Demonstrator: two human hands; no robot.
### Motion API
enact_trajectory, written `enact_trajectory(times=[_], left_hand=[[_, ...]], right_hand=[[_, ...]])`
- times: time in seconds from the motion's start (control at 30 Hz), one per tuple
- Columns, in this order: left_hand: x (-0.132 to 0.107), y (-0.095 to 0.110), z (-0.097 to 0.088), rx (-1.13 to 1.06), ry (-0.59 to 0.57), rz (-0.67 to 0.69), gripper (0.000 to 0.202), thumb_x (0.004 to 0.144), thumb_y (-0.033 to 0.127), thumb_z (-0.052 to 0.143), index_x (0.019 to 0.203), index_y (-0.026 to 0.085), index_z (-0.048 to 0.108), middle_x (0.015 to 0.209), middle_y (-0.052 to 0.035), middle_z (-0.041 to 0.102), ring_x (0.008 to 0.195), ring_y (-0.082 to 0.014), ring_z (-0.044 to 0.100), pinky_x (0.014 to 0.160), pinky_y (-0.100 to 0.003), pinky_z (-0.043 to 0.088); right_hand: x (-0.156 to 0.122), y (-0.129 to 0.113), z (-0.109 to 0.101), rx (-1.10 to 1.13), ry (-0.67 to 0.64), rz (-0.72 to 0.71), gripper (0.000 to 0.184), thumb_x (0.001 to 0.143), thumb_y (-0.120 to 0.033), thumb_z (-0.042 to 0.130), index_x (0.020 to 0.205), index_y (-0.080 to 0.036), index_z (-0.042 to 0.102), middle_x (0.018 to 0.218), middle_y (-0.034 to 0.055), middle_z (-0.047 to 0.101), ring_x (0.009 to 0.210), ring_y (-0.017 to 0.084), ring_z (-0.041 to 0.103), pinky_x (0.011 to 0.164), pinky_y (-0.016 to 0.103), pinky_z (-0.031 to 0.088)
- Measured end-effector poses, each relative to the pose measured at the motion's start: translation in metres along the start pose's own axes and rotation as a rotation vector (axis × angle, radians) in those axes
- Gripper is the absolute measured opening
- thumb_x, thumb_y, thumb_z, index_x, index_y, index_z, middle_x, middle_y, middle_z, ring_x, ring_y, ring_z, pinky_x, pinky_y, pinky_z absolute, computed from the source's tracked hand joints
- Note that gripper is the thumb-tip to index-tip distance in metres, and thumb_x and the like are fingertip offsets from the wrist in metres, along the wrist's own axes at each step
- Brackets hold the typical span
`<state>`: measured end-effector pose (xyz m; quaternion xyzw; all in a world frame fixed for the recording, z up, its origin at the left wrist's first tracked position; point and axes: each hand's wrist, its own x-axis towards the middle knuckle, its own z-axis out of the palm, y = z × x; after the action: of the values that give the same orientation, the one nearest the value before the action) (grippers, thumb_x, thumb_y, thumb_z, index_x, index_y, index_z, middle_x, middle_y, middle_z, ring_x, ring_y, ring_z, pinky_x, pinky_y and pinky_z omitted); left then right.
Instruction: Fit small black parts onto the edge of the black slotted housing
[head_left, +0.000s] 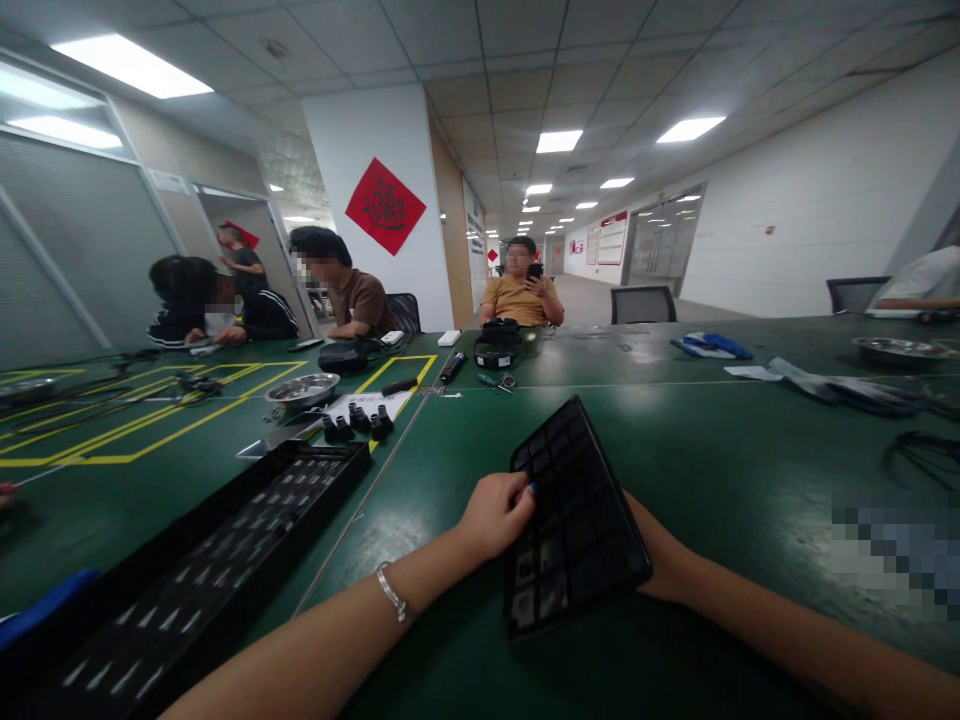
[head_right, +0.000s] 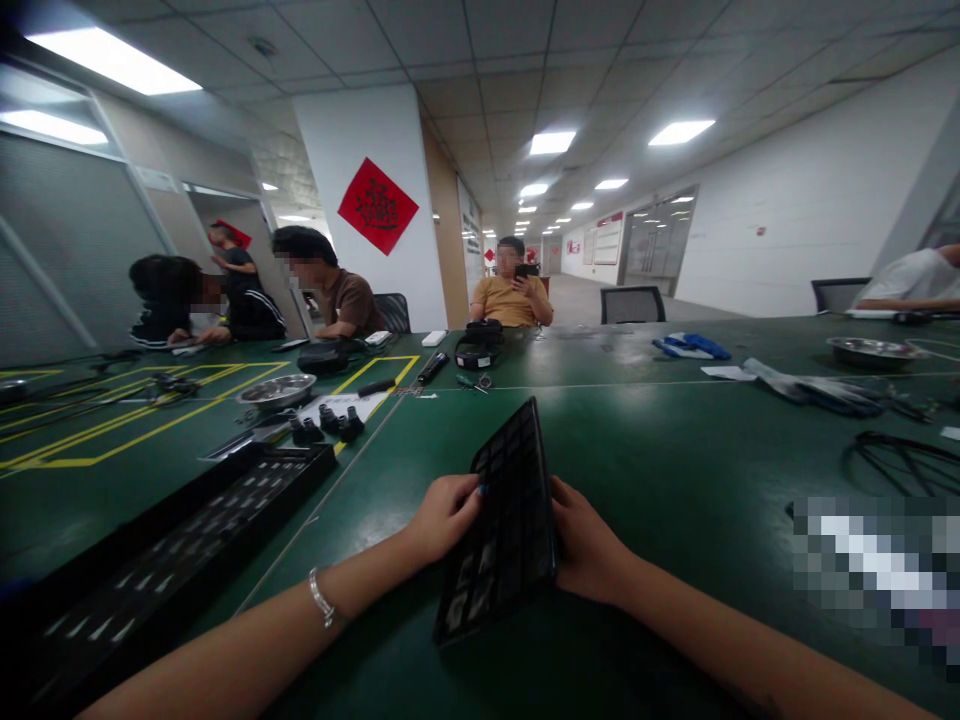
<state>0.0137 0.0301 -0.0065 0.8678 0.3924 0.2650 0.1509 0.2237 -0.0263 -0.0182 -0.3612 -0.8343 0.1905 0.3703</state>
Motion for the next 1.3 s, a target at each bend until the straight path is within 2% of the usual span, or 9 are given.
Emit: enact_trajectory(times=[0.23,0.47,0.93,1.1,1.2,1.3], left_hand=[[0.0,-0.001,0.0,-0.038,-0.023,0.01,0.034,0.086,0.033,0.025,0.059,0.018,0.039,0.06,-0.0018,0.049,0.059,-0.0147,0.046,0.058,-0.025,0.033],[0.001,-0.002,-0.001,-0.045,-0.024,-0.012,0.039,0.088,0.037,0.024,0.055,0.018,0.033,0.053,0.0005,0.04,0.053,-0.0126,0.039,0.054,-0.025,0.029],[0.0,-0.002,-0.002,-0.019,-0.043,-0.003,0.027,0.082,0.03,0.031,0.058,0.018,0.035,0.056,0.0002,0.042,0.055,-0.0133,0.043,0.054,-0.024,0.029],[0.001,-0.007,-0.001,-0.072,-0.036,-0.004,0.036,0.087,0.038,0.023,0.058,0.018,0.034,0.057,0.0002,0.04,0.056,-0.0132,0.04,0.056,-0.024,0.029],[0.003,-0.011,0.001,-0.122,-0.045,-0.039,0.042,0.088,0.043,0.017,0.056,0.018,0.031,0.055,0.0012,0.034,0.054,-0.0121,0.036,0.053,-0.024,0.028],[0.004,-0.012,0.002,-0.12,-0.071,-0.036,0.041,0.087,0.043,0.02,0.057,0.018,0.029,0.055,0.0019,0.032,0.054,-0.0114,0.035,0.053,-0.023,0.027]], right_hand=[[0.002,-0.004,-0.002,-0.055,-0.006,-0.02,0.039,0.072,-0.028,0.061,0.109,-0.02,0.056,0.109,0.0115,0.058,0.106,0.028,0.053,0.091,0.042,0.045],[0.004,-0.008,-0.003,-0.021,-0.016,-0.007,0.038,0.071,-0.03,0.061,0.107,-0.02,0.057,0.104,0.0106,0.061,0.102,0.028,0.055,0.087,0.042,0.047],[0.002,-0.003,-0.001,0.049,0.003,0.025,0.036,0.077,-0.029,0.056,0.112,-0.021,0.055,0.108,0.011,0.059,0.099,0.026,0.057,0.089,0.041,0.047],[0.003,-0.003,0.0,0.048,-0.012,0.023,0.034,0.078,-0.03,0.055,0.11,-0.02,0.057,0.107,0.0111,0.06,0.093,0.025,0.059,0.089,0.041,0.046],[0.003,0.0,0.0,0.001,-0.008,-0.007,0.038,0.078,-0.031,0.055,0.115,-0.02,0.055,0.111,0.0124,0.058,0.1,0.026,0.057,0.091,0.042,0.045],[0.003,0.003,-0.001,-0.013,-0.009,-0.048,0.042,0.077,-0.032,0.056,0.117,-0.019,0.054,0.113,0.0132,0.057,0.106,0.028,0.053,0.091,0.043,0.045]])
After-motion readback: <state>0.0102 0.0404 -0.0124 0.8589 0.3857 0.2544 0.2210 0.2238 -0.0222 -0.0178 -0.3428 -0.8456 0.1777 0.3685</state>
